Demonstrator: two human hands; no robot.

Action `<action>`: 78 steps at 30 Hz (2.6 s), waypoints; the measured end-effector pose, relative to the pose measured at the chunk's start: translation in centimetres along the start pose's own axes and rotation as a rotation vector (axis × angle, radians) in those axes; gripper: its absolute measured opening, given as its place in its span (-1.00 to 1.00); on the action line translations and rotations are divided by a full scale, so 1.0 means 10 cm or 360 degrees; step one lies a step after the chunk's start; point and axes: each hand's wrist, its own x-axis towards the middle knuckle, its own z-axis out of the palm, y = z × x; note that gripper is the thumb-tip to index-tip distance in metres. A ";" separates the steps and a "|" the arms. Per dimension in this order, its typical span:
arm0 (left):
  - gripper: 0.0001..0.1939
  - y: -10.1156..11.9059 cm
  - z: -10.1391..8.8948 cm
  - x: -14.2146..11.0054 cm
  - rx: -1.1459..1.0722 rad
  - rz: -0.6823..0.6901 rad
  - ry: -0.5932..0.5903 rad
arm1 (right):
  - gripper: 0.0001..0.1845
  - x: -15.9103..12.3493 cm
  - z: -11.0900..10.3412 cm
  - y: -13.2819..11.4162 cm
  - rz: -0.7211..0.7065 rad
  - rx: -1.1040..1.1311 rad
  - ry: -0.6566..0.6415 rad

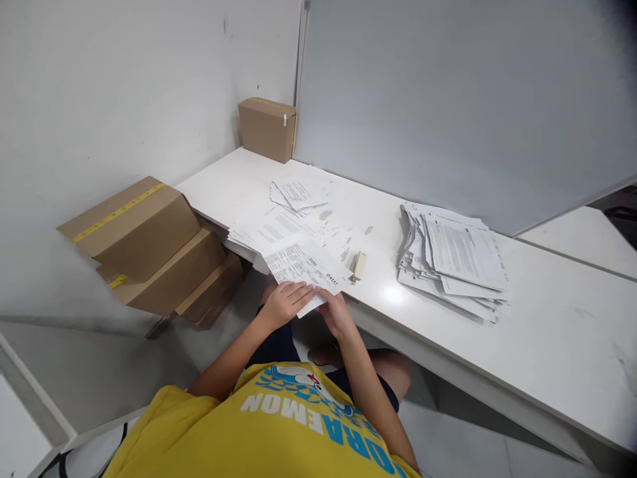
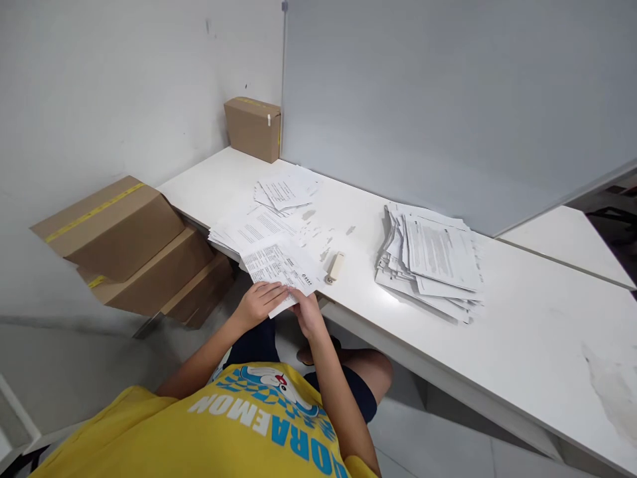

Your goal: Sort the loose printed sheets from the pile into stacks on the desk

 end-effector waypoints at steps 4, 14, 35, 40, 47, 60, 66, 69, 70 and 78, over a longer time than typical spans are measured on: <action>-0.38 0.19 0.19 -0.13 -0.0242 -0.0347 0.0226 | -0.29 -0.05 -0.04 0.06 -0.0250 -0.0001 0.0201; -0.21 0.67 0.25 0.27 -0.1905 -0.1298 0.0499 | -0.18 -0.62 -0.23 0.20 -0.0606 -0.0014 0.0546; 0.06 0.61 0.09 1.07 -0.2009 -0.0850 -0.0828 | -0.24 -1.04 -1.08 -0.31 -0.0516 0.0038 0.1027; -0.30 0.61 0.33 1.11 -0.2228 -0.1063 -0.0786 | -0.29 -1.10 -1.13 -0.20 -0.0744 0.0144 0.1347; -0.53 0.83 0.72 0.88 -0.2010 -0.1475 -0.0029 | -0.24 -1.07 -1.07 -0.09 -0.0829 0.0203 0.1310; -0.21 0.54 0.74 1.09 -0.1769 -0.1444 -0.0289 | -0.10 -1.08 -0.95 0.04 -0.0428 0.0204 0.0886; -0.06 0.46 0.62 1.27 -0.1335 -0.1557 -0.0453 | -0.13 -0.95 -0.92 0.03 -0.0526 0.0103 0.0992; -0.09 0.40 0.62 1.29 -0.1243 -0.1510 -0.0449 | -0.17 -0.89 -0.93 0.04 -0.0597 0.0010 0.0993; -0.11 0.38 0.63 1.30 -0.1254 -0.1499 -0.0450 | -0.18 -0.88 -0.92 0.05 -0.0613 -0.0007 0.0996; -0.18 0.32 0.71 1.39 -0.1037 -0.1408 -0.0475 | -0.19 -0.83 -0.87 0.01 -0.0637 0.0123 0.1046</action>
